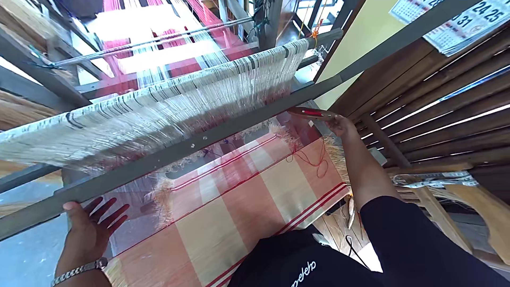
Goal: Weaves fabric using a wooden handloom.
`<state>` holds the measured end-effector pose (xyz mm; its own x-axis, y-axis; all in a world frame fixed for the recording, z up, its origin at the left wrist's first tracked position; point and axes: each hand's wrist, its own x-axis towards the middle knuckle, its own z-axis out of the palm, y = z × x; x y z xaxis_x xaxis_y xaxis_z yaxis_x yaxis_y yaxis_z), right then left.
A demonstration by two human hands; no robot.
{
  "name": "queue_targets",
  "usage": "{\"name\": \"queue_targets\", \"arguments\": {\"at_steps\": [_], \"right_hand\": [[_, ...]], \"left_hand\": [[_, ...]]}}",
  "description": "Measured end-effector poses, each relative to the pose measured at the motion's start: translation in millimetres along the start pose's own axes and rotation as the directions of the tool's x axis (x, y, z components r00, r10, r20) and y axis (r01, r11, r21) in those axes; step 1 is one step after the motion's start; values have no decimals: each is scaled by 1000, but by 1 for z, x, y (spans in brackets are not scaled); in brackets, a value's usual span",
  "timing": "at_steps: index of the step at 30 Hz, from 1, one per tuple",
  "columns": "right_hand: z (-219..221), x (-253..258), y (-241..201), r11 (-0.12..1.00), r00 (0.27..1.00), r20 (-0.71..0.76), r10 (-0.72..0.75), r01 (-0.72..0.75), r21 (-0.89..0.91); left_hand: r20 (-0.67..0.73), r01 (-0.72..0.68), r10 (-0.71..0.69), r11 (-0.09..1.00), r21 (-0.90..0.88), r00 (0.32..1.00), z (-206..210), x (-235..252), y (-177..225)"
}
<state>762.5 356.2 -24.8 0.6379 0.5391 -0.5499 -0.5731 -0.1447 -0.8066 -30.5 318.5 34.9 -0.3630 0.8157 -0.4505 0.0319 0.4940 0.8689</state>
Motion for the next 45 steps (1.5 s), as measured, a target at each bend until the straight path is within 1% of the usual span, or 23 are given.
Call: {"name": "queue_targets", "arguments": {"at_steps": [4, 8, 12, 15, 21, 23, 25, 27, 29, 32, 35, 38, 42, 45], "right_hand": [[-1, -6, -5, 1000, 1000, -30, -10, 11, 24], [-12, -6, -5, 998, 998, -65, 13, -9, 68], [-24, -7, -4, 983, 988, -151, 35, -7, 184], [-36, -10, -3, 970, 990, -139, 34, 1, 245], [-45, -1, 3, 981, 998, -66, -16, 28, 191], [-39, -1, 1, 980, 997, -69, -42, 54, 193], [-31, -6, -2, 984, 995, -66, -71, 81, 159], [-20, -11, -8, 984, 991, -48, -126, 131, 118], [-12, -10, -12, 974, 981, -29, -192, 194, 112], [-6, -7, -17, 963, 972, -50, -231, 235, 132], [-11, -1, -20, 951, 964, -97, -249, 262, 166], [-17, 0, -22, 951, 954, -124, -274, 288, 114], [-5, -2, -16, 951, 954, -53, -295, 299, 83], [15, -7, -6, 962, 963, 25, -267, 265, 67]], "left_hand": [[-4, 2, -2, 1000, 14, 1000, 0, -2, 3], [-16, 1, -1, 1000, 2, 1000, 0, 0, 0], [-18, -5, 5, 1000, 1, 1000, -1, 2, -2], [-12, -5, 5, 1000, 5, 1000, -1, 1, -1], [-9, -13, 13, 1000, -3, 1000, -2, 2, -3], [-16, -17, 17, 1000, 4, 1000, -2, 1, -2], [-18, -13, 13, 1000, 9, 1000, 0, -3, 1], [-26, -8, 9, 1000, 12, 1000, 2, -7, 4], [-30, -11, 12, 999, 31, 999, 3, -9, 5], [-32, -17, 18, 1000, 22, 999, 2, -9, 4], [-36, -30, 31, 999, 15, 999, 1, -7, 3], [-30, -42, 42, 999, 19, 999, 7, -13, 7], [-23, -38, 38, 999, 5, 999, 10, -13, 8], [-26, -32, 32, 999, -5, 999, 10, -14, 8]]}}
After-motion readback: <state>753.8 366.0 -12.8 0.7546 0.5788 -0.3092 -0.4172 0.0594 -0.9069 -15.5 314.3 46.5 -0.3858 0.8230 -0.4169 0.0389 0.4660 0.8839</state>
